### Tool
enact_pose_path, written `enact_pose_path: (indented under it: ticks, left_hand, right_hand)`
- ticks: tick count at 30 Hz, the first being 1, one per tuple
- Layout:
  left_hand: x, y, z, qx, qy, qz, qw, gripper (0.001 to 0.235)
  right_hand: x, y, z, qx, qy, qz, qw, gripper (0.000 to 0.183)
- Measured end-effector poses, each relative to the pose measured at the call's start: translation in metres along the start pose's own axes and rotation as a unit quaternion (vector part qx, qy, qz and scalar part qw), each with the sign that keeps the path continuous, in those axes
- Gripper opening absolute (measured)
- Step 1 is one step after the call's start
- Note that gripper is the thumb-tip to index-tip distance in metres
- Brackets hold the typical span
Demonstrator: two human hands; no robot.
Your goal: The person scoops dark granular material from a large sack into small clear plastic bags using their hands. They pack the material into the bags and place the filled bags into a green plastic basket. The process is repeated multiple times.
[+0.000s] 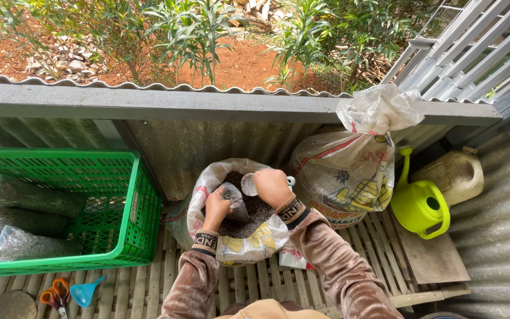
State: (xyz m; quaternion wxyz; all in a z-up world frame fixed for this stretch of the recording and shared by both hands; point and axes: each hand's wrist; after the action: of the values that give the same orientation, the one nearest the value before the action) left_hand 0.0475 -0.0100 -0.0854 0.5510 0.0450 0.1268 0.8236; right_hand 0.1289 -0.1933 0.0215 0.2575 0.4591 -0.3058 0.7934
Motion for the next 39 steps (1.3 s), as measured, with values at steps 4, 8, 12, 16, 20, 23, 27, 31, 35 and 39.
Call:
enact_pose_path:
  ticks: [4,8,12,16,20,23,27,31,35,39]
  left_hand:
    - [0.006,0.006,0.0,-0.257,-0.174,0.073,0.948,0.055]
    - [0.011,0.008,0.013,-0.27,-0.154,0.094,0.946,0.056]
    - [0.021,0.017,0.021,-0.256,-0.144,0.11,0.949,0.056]
    - [0.02,0.022,0.032,-0.245,-0.139,0.122,0.952,0.058]
    - [0.017,0.025,0.037,-0.251,-0.109,0.122,0.954,0.058]
    - [0.017,0.022,0.041,-0.197,-0.081,0.111,0.971,0.059]
    - [0.021,0.019,0.035,-0.253,-0.124,0.112,0.953,0.058]
    - [0.027,0.011,0.023,-0.243,-0.134,0.108,0.955,0.059]
    - [0.031,0.006,0.013,-0.232,-0.156,0.103,0.955,0.059]
    - [0.035,0.003,0.011,-0.229,-0.144,0.092,0.958,0.061]
  right_hand:
    - [-0.047,0.012,-0.013,-0.014,0.022,-0.069,0.997,0.011]
    - [-0.11,0.017,-0.052,0.023,0.079,-0.137,0.987,0.011]
    - [-0.151,0.031,-0.069,0.036,0.012,-0.151,0.988,0.013]
    - [-0.155,0.037,-0.083,0.083,-0.093,-0.201,0.972,0.013]
    - [-0.139,0.044,-0.093,0.13,-0.132,-0.216,0.959,0.014]
    - [-0.12,0.042,-0.081,0.136,-0.173,-0.256,0.941,0.018]
    - [-0.093,0.041,-0.068,0.124,-0.244,-0.265,0.925,0.024]
    - [-0.07,0.032,-0.057,0.087,-0.228,-0.282,0.928,0.023]
    - [-0.048,0.023,-0.047,0.06,-0.249,-0.26,0.931,0.026]
    - [-0.025,0.026,-0.025,0.043,-0.298,-0.282,0.911,0.026]
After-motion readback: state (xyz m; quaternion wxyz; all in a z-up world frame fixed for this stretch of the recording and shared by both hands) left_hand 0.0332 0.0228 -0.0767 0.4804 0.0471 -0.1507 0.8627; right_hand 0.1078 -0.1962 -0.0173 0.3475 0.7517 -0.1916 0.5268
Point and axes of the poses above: each hand's wrist, its own y-axis away from the middle knuckle, its own x-axis out of the back of the hand, z = x × y, and after that the axes turned 14 degrees about y, right-handed
